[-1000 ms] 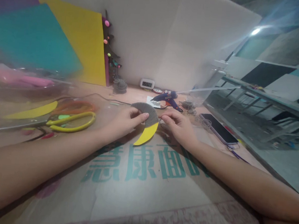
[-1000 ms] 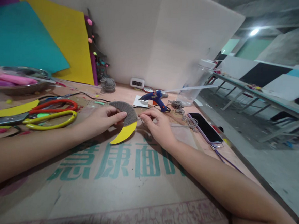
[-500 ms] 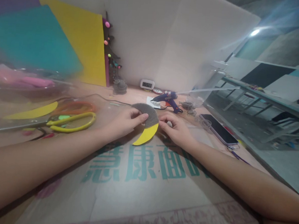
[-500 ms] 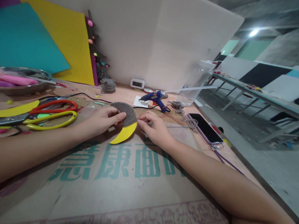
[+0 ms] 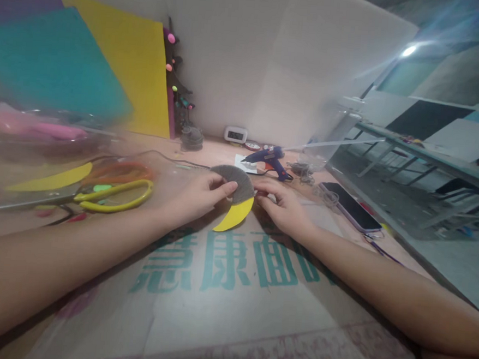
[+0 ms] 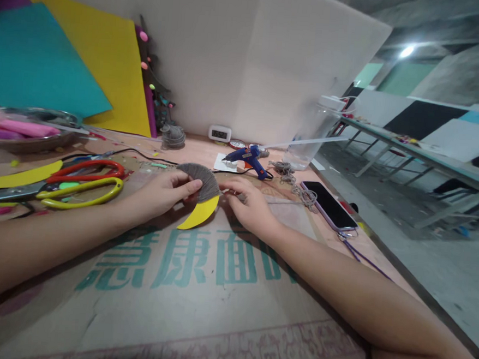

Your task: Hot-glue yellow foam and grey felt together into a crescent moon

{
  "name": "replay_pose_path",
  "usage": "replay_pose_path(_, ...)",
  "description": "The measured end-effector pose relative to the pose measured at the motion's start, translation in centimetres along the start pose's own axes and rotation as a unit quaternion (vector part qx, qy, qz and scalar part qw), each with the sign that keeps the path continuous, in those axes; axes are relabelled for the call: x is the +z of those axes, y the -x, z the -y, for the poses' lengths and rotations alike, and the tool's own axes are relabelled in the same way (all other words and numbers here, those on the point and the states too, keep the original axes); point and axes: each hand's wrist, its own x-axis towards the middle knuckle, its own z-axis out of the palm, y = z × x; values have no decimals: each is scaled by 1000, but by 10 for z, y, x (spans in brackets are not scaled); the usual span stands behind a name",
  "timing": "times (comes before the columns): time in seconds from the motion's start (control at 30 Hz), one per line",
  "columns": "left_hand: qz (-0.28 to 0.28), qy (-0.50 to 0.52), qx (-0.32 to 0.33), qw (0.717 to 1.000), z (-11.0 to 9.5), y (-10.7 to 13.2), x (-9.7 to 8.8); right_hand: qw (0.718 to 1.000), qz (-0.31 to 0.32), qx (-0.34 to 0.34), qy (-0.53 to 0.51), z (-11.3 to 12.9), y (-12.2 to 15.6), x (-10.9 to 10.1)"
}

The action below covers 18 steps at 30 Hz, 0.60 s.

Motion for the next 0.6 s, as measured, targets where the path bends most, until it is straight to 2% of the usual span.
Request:
replay_pose_path(0.13,-37,40,4,998,4,-3,1,995,-103,3,-3,-1,1,-1)
replay_pose_path(0.2,-54,52,6,997,5,-4,1,991,-131,14,-2,1,2,-1)
replay_pose_path(0.27,-59,49,2,997,4,-4,1,994,-106,27,15,4,3,-2)
replay_pose_path(0.33,-57,39,-2,998,2,-3,0,997,-52,29,39,8,4,-1)
replay_pose_path(0.43,-42,15,-1,999,-1,0,-1,998,8,7,55,11,5,0)
replay_pose_path(0.6,-6,-14,16,1000,-4,1,-2,998,29,-3,58,14,6,2)
